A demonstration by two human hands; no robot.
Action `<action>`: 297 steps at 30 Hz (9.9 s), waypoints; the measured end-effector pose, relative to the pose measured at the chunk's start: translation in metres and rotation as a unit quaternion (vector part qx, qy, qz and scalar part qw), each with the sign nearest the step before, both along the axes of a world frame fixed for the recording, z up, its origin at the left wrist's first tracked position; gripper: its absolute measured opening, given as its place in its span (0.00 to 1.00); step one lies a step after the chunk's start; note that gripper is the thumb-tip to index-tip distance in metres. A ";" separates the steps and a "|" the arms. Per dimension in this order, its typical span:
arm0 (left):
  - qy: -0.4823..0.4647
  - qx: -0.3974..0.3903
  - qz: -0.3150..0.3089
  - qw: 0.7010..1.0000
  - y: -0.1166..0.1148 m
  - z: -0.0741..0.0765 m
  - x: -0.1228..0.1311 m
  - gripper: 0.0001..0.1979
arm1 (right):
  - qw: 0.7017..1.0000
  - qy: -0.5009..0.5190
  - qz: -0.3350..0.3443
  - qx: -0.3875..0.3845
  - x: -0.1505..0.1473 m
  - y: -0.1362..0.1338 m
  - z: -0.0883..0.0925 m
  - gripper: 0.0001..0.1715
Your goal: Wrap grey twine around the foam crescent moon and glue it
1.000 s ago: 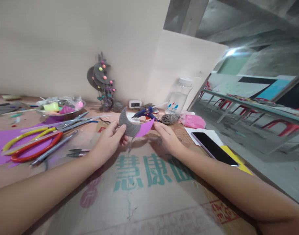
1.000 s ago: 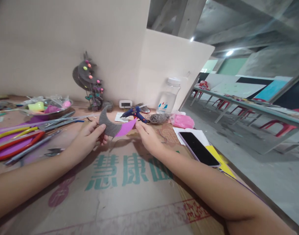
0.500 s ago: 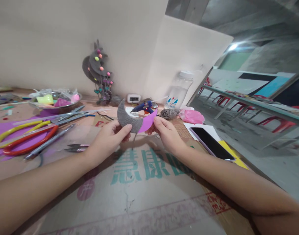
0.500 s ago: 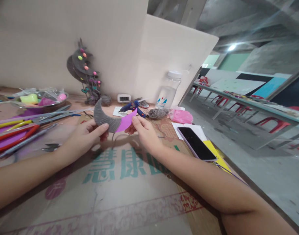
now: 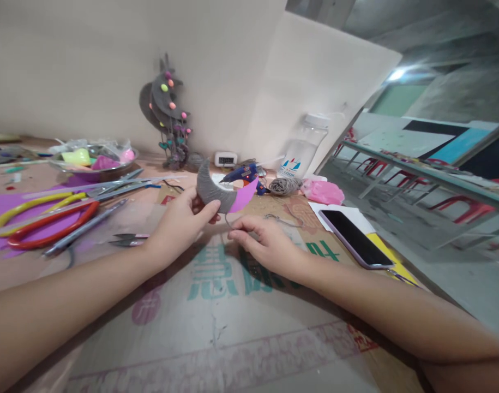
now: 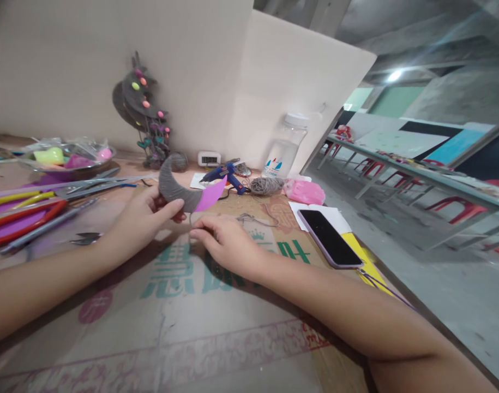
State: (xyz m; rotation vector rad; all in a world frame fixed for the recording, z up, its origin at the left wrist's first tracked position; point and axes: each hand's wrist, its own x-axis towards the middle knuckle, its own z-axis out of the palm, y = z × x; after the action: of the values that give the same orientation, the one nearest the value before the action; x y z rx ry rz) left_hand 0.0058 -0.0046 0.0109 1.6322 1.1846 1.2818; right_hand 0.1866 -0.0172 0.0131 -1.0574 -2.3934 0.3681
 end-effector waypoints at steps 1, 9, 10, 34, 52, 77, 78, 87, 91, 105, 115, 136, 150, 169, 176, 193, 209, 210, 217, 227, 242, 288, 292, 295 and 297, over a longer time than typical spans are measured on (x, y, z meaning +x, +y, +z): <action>-0.017 0.001 -0.010 1.000 0.000 0.000 0.000 0.10 | 0.999 -0.023 -0.006 0.040 0.002 0.001 0.000 0.12; 0.007 0.021 -0.025 0.999 -0.001 -0.004 -0.002 0.14 | 0.945 -0.126 -0.028 0.300 0.018 0.005 0.014 0.15; 0.022 0.025 -0.028 0.999 -0.001 -0.005 -0.003 0.11 | 0.941 -0.131 -0.017 0.312 0.018 0.005 0.015 0.15; 0.141 0.132 -0.042 0.980 0.002 -0.016 -0.003 0.13 | 0.948 -0.108 0.069 0.292 0.025 0.011 0.035 0.11; 0.137 0.129 -0.060 0.980 0.000 -0.015 -0.003 0.12 | 0.875 -0.186 0.104 0.435 0.031 0.011 0.035 0.11; 0.157 0.164 -0.055 0.972 -0.002 -0.013 -0.003 0.10 | 0.963 -0.131 0.001 0.234 0.029 0.023 0.030 0.19; 0.156 0.167 -0.054 0.972 -0.002 -0.014 -0.004 0.10 | 0.968 -0.124 -0.002 0.217 0.030 0.024 0.029 0.18; 0.142 0.155 -0.046 0.977 -0.002 -0.012 -0.003 0.10 | 0.995 0.088 -0.018 -0.045 0.038 0.042 0.030 0.11; 0.137 0.147 -0.042 0.979 -0.003 -0.010 -0.003 0.10 | 0.987 0.085 0.005 -0.136 0.039 0.045 0.031 0.12; 0.140 0.141 -0.080 0.977 -0.004 -0.014 -0.003 0.11 | 0.955 0.073 0.072 -0.277 0.052 0.056 0.034 0.13; 0.143 0.136 -0.081 0.977 -0.005 -0.011 -0.003 0.10 | 0.950 0.145 0.075 -0.267 0.053 0.060 0.027 0.08; 0.155 0.143 -0.101 0.972 -0.005 -0.014 -0.002 0.12 | 0.978 0.051 0.024 -0.201 0.048 0.057 0.021 0.14; 0.120 0.067 -0.044 0.990 0.002 -0.014 -0.005 0.07 | 0.968 0.114 -0.005 -0.224 0.032 0.047 0.003 0.14; 0.156 0.084 -0.084 0.981 0.007 -0.019 -0.008 0.06 | 0.974 0.161 -0.077 -0.142 0.029 0.050 -0.018 0.17; 0.053 0.026 -0.103 0.993 0.008 -0.022 -0.005 0.04 | 0.967 0.175 -0.076 -0.170 0.025 0.048 -0.016 0.14; -0.022 0.086 0.001 0.996 0.014 -0.020 -0.007 0.04 | 0.895 0.355 -0.065 -0.262 0.017 0.036 -0.009 0.23; -0.121 -0.092 -0.066 0.986 0.009 -0.011 0.000 0.12 | 0.904 0.298 -0.019 -0.307 0.013 0.025 -0.014 0.16; -0.130 -0.097 -0.065 0.985 0.009 -0.012 0.000 0.12 | 0.898 0.319 -0.009 -0.302 0.013 0.025 -0.014 0.16; -0.111 -0.083 -0.072 0.988 0.011 -0.011 -0.002 0.16 | 0.891 0.393 -0.046 -0.224 0.021 0.030 -0.008 0.15; -0.009 -0.045 -0.088 0.995 0.007 -0.012 -0.002 0.23 | 0.883 0.281 0.053 -0.371 0.018 0.026 -0.010 0.21; 0.091 0.046 -0.087 0.991 0.009 -0.018 -0.007 0.11 | 0.920 0.251 -0.038 -0.300 0.012 0.031 -0.014 0.10; 0.143 0.049 -0.121 0.981 0.001 -0.017 -0.002 0.10 | 0.987 0.125 0.046 -0.089 0.014 0.026 -0.014 0.07; 0.146 0.055 -0.126 0.980 0.000 -0.015 -0.002 0.10 | 0.987 0.126 0.036 -0.096 0.014 0.026 -0.012 0.06; 0.124 0.056 -0.147 0.980 0.000 -0.015 -0.003 0.10 | 0.982 0.136 0.019 -0.130 0.014 0.027 -0.012 0.06; 0.093 0.052 -0.154 0.982 0.000 -0.014 -0.003 0.11 | 0.974 0.151 -0.001 -0.166 0.015 0.029 -0.013 0.07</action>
State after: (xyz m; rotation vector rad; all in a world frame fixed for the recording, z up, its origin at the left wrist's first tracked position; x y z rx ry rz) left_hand 0.0025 -0.0042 -0.0035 1.9596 0.9348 1.0267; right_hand 0.2015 0.0119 0.0002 -1.0560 -2.1019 0.8876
